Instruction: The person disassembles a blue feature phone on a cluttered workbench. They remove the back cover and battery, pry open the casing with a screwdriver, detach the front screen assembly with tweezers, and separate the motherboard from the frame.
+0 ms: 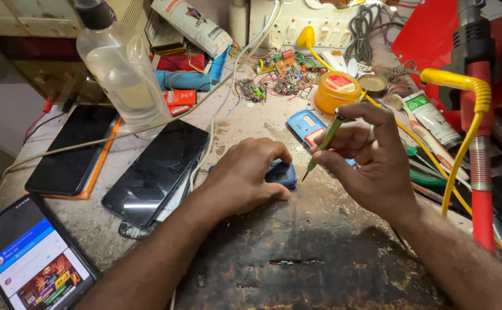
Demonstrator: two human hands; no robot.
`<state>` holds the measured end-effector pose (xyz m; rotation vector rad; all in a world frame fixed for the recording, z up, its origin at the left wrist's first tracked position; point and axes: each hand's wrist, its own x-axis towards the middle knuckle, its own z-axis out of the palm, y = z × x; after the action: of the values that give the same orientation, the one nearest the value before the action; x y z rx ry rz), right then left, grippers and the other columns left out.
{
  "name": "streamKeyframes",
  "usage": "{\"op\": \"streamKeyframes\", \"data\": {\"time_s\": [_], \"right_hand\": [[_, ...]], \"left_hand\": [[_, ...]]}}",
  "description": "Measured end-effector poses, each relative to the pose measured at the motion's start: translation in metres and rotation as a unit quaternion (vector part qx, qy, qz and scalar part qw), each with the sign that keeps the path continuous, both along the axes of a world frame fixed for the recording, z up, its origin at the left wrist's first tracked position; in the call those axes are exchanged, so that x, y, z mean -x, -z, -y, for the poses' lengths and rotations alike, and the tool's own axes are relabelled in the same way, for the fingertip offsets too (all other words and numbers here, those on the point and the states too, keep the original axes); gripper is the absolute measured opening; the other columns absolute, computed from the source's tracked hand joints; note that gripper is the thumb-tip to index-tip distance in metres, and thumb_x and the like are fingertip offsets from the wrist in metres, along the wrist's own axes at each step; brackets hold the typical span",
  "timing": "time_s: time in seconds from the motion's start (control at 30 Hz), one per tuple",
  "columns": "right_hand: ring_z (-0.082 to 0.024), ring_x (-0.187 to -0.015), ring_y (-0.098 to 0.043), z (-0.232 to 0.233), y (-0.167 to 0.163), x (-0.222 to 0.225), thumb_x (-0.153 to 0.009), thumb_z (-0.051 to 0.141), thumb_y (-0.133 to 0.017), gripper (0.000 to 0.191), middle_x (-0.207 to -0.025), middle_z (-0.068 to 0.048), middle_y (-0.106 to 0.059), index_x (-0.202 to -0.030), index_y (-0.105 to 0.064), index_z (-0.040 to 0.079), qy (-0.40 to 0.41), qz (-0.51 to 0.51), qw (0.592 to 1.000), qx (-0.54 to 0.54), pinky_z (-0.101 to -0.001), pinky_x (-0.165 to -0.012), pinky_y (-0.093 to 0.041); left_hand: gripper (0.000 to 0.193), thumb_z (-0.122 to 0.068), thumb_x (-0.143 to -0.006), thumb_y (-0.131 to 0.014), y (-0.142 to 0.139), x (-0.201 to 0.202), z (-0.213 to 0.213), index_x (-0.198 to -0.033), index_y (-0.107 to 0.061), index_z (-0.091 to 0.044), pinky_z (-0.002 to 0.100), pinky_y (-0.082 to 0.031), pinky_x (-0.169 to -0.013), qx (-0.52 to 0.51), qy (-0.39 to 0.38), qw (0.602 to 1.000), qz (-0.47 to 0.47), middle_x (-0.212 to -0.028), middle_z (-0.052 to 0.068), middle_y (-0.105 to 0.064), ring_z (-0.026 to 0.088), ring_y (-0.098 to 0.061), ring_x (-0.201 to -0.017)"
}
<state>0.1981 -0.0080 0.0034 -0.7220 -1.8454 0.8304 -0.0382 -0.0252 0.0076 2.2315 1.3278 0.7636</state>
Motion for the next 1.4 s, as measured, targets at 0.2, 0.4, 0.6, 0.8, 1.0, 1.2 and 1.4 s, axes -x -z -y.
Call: {"op": "streamKeyframes", "data": {"time_s": [0.2,0.4,0.6,0.8,1.0,1.2,1.4], "right_hand": [[-0.021,-0.111,-0.073,0.003,0.003,0.006,-0.096,-0.008,-0.069,0.06,-0.116,-0.016,-0.069,-0.14,-0.033,0.011,-0.027,0.018,0.999,-0.042,-0.036,-0.098,-0.063],[-0.02,-0.108,-0.073,0.005,0.002,0.01,-0.095,-0.007,-0.071,0.059,-0.113,-0.014,-0.068,-0.138,-0.035,0.01,-0.029,0.058,0.994,-0.091,-0.0343,-0.093,-0.065],[-0.013,-0.096,-0.074,0.012,0.009,0.018,-0.085,0.008,-0.087,0.067,-0.108,-0.01,-0.067,-0.13,-0.037,0.01,0.076,0.115,0.966,-0.218,-0.0278,-0.082,-0.064],[-0.017,-0.116,-0.071,0.011,0.012,0.014,-0.103,-0.006,-0.061,0.05,-0.123,-0.012,-0.066,-0.142,-0.033,0.009,-0.129,0.047,0.988,-0.072,-0.0317,-0.099,-0.059],[-0.016,-0.106,-0.068,0.009,0.01,0.014,-0.103,-0.01,-0.06,0.048,-0.114,-0.009,-0.061,-0.139,-0.038,0.011,-0.116,0.029,0.989,-0.083,-0.0296,-0.093,-0.058],[-0.015,-0.101,-0.065,0.007,0.007,0.017,-0.098,-0.008,-0.069,0.051,-0.111,-0.008,-0.057,-0.134,-0.039,0.011,-0.027,0.044,0.988,-0.144,-0.0285,-0.089,-0.056],[-0.017,-0.114,-0.059,0.006,0.003,0.014,-0.097,-0.014,-0.062,0.048,-0.12,-0.013,-0.054,-0.136,-0.04,0.005,-0.052,0.044,0.993,-0.095,-0.0318,-0.101,-0.052]], "left_hand": [[0.059,-0.029,-0.057,-0.095,0.0,-0.001,0.0,-0.108,-0.073,-0.01,0.043,-0.052,-0.089,-0.007,-0.004,1.0,0.019,-0.105,0.013,-0.073,0.033,-0.067,-0.103],[0.059,-0.03,-0.057,-0.095,0.003,-0.001,-0.002,-0.108,-0.073,-0.01,0.042,-0.052,-0.088,0.014,-0.007,1.0,0.026,-0.105,0.012,-0.073,0.031,-0.068,-0.103],[0.056,-0.029,-0.058,-0.094,0.004,-0.001,-0.003,-0.105,-0.073,-0.01,0.043,-0.052,-0.088,-0.01,0.0,0.999,0.034,-0.104,0.012,-0.074,0.032,-0.068,-0.103],[0.055,-0.03,-0.06,-0.093,0.005,0.001,-0.003,-0.107,-0.072,-0.011,0.042,-0.052,-0.088,0.018,0.004,0.999,0.035,-0.102,0.011,-0.072,0.031,-0.068,-0.102],[0.042,-0.031,-0.063,-0.092,0.009,-0.002,-0.003,-0.102,-0.077,-0.024,0.043,-0.045,-0.099,0.009,0.014,1.0,0.008,-0.112,0.004,-0.066,0.029,-0.058,-0.117],[0.038,-0.031,-0.064,-0.091,0.012,-0.003,-0.002,-0.1,-0.08,-0.027,0.042,-0.042,-0.102,0.009,0.014,1.0,0.006,-0.119,0.002,-0.064,0.027,-0.055,-0.122],[0.036,-0.033,-0.065,-0.09,0.015,-0.004,-0.004,-0.099,-0.08,-0.028,0.044,-0.038,-0.104,0.022,0.011,1.0,-0.006,-0.122,0.001,-0.063,0.026,-0.053,-0.125]]}}
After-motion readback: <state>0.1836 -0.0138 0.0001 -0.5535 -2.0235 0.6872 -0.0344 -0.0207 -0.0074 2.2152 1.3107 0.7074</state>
